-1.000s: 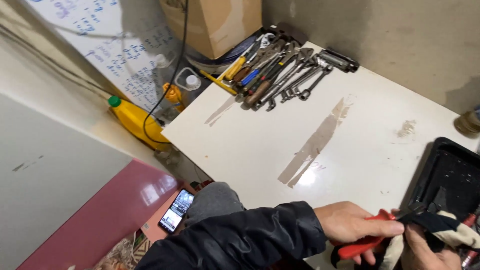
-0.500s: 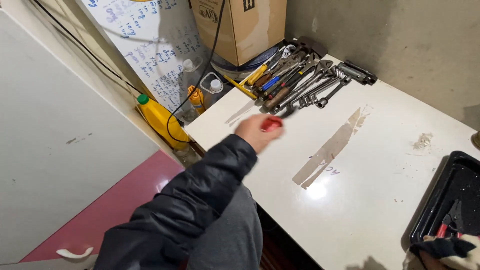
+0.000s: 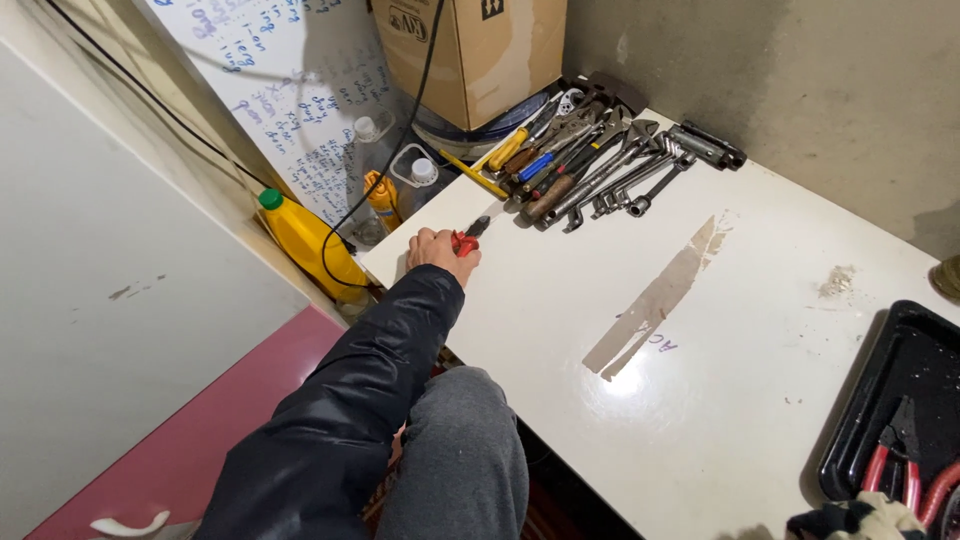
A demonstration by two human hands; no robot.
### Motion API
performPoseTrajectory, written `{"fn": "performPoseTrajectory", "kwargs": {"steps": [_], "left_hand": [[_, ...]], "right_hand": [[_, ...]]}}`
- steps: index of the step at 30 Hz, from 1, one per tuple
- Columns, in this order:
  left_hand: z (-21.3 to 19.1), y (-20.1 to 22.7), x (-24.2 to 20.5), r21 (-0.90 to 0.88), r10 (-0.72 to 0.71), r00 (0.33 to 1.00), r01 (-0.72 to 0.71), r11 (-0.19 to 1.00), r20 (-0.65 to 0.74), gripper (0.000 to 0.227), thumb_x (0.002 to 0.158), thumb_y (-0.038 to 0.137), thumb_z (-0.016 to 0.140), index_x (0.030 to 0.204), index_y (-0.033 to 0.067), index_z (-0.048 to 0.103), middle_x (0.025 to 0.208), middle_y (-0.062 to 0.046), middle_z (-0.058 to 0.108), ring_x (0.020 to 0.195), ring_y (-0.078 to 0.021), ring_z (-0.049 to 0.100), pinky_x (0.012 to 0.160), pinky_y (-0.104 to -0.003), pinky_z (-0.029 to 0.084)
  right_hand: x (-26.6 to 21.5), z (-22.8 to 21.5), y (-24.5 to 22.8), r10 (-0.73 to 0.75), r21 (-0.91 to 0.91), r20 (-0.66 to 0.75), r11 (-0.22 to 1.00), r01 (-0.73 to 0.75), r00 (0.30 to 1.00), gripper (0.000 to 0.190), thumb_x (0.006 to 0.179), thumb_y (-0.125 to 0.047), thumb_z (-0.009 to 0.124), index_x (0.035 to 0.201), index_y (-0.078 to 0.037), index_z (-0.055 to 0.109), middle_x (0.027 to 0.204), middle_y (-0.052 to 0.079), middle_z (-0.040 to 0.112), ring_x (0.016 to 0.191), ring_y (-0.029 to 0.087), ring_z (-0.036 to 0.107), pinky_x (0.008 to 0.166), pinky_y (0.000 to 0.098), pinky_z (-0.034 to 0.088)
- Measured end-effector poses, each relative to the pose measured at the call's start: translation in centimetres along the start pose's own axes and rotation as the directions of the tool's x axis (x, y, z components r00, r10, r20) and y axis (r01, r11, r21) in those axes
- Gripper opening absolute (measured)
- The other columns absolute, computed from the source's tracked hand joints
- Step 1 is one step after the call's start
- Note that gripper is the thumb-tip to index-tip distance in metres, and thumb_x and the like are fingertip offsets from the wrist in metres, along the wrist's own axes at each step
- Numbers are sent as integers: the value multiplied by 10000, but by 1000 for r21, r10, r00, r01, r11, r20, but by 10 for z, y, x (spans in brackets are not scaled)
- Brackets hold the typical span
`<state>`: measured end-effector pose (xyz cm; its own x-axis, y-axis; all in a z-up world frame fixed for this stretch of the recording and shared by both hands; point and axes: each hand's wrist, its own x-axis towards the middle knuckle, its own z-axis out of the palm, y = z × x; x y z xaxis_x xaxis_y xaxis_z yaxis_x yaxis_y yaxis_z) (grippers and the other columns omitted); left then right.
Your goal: Cleaning a pair of pliers by wiping them thoroughly with a cloth at a workbench.
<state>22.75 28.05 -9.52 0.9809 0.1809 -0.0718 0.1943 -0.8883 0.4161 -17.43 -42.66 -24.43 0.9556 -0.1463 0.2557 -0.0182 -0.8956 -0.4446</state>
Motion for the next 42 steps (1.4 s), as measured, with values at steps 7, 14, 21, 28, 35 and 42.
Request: {"fn": "performPoseTrajectory", "kwargs": {"steps": [7, 14, 21, 28, 35, 42], "left_hand": [[-1, 4, -7, 36, -27, 998, 29, 999, -53, 540, 808, 559, 663, 1154, 145, 666, 1226, -97, 557, 1232, -310, 507, 1086, -449, 401], [6, 1, 8, 132, 122, 956, -89, 987, -266, 626, 704, 655, 730, 1072, 149, 710, 1064, -183, 686, 1032, -433, 620, 859, -577, 489], [-74, 121, -138, -215, 693, 571, -816, 536, -439, 331, 930, 137, 821, 1203, -25, 729, 1082, -187, 662, 931, -315, 612, 917, -422, 490], [-74, 209, -255, -667, 804, 590, -573, 477, 68, 354, 888, 347, 660, 1120, 87, 722, 1132, -89, 683, 932, -177, 651, 802, -328, 580], [-39, 233, -267, -479, 415, 537, -24, 878, 734, 321, 873, 375, 692, 1054, 140, 813, 978, 26, 760, 833, -128, 605, 830, -269, 469], [-19, 229, -270, -582, 486, 531, 17, 813, 694, 406, 846, 332, 785, 1123, 35, 797, 946, -176, 788, 813, -227, 713, 652, -322, 549]], "right_hand": [[-42, 27, 20, 17, -176, 184, 984, 16, 983, 792, 698, -384, 670, 1438, -188, 466, 1353, 12, 601, 1191, 210, 642, 976, 315, 529], [60, -75, -374, 670, -456, 410, 739, -497, 619, 504, 789, -563, 640, 1198, -268, 631, 1170, 88, 766, 1126, 317, 726, 938, 367, 578], [66, -66, -370, 459, -350, 437, 879, -324, 773, 637, 810, -714, 710, 1052, -138, 588, 1082, 137, 649, 964, 385, 642, 785, 517, 508], [77, -102, -359, 419, -165, 210, 906, -390, 883, 508, 943, -519, 603, 1228, -102, 656, 1119, 107, 703, 956, 318, 682, 764, 485, 536], [75, -139, -311, 740, -246, 95, 665, -705, 666, 403, 973, -454, 621, 1170, -111, 698, 1154, 136, 724, 1055, 350, 681, 897, 533, 524], [61, -118, -241, 714, -252, -8, 676, -692, 700, 296, 921, -423, 658, 1116, -235, 776, 1007, 67, 738, 1053, 334, 704, 849, 470, 557]]}}
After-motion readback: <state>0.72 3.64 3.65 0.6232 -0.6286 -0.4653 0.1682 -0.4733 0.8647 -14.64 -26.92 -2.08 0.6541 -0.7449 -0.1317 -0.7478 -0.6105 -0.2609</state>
